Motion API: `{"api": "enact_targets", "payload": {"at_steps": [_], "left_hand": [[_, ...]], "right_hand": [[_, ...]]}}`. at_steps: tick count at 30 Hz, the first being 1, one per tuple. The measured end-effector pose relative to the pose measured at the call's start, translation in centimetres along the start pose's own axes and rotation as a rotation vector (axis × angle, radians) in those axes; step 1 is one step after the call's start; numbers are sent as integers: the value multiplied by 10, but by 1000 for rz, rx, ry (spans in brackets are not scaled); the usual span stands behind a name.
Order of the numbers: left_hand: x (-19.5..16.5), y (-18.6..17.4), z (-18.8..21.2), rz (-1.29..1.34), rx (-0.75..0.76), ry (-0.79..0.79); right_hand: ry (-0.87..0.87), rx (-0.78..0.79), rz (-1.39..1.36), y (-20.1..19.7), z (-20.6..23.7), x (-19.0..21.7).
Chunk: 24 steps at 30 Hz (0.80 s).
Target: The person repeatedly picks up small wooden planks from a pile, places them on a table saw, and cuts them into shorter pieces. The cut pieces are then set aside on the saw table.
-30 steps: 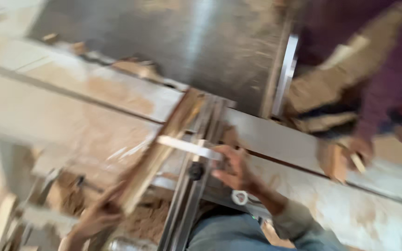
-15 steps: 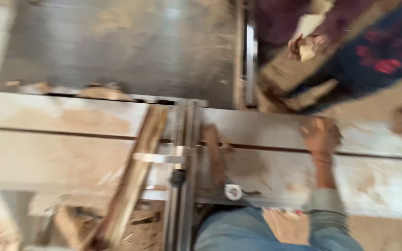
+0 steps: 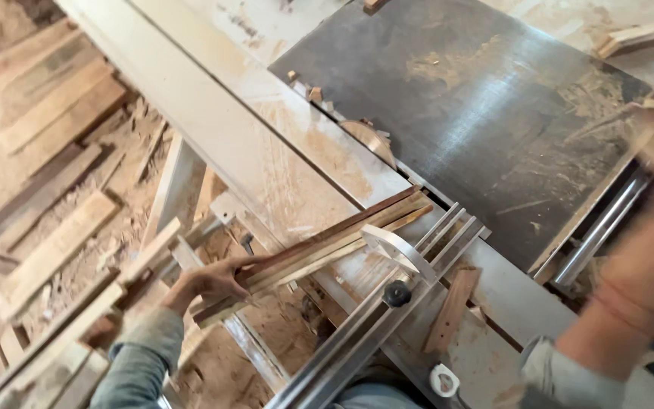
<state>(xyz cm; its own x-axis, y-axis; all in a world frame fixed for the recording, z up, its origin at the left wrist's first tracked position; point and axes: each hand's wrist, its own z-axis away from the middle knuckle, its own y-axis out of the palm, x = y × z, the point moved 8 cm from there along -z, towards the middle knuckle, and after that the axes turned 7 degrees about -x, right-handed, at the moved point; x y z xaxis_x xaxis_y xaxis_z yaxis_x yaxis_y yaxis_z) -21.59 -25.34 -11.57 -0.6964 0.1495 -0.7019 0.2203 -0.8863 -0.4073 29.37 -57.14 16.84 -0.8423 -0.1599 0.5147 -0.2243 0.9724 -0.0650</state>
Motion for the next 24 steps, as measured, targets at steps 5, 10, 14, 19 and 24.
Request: {"api": "enact_targets", "payload": {"at_steps": [5,10,14,19,24], "left_hand": [[-47,-29,15,-4,5,-114],[-113,-82,27,286,-83,-285],[-175,-124,-2,-376,-25,-293],[-234,-137,-16,-650,5,-456],[-325,-115,-5,-602,36,-563]], "right_hand": [[115,266,-410,121,-11,77],[-442,1086,-206,261,116,141],[-270,1381,-47,340,171,119],[-248,1198,-135,377,178,100],[-369,783,-178,366,163,79]]}}
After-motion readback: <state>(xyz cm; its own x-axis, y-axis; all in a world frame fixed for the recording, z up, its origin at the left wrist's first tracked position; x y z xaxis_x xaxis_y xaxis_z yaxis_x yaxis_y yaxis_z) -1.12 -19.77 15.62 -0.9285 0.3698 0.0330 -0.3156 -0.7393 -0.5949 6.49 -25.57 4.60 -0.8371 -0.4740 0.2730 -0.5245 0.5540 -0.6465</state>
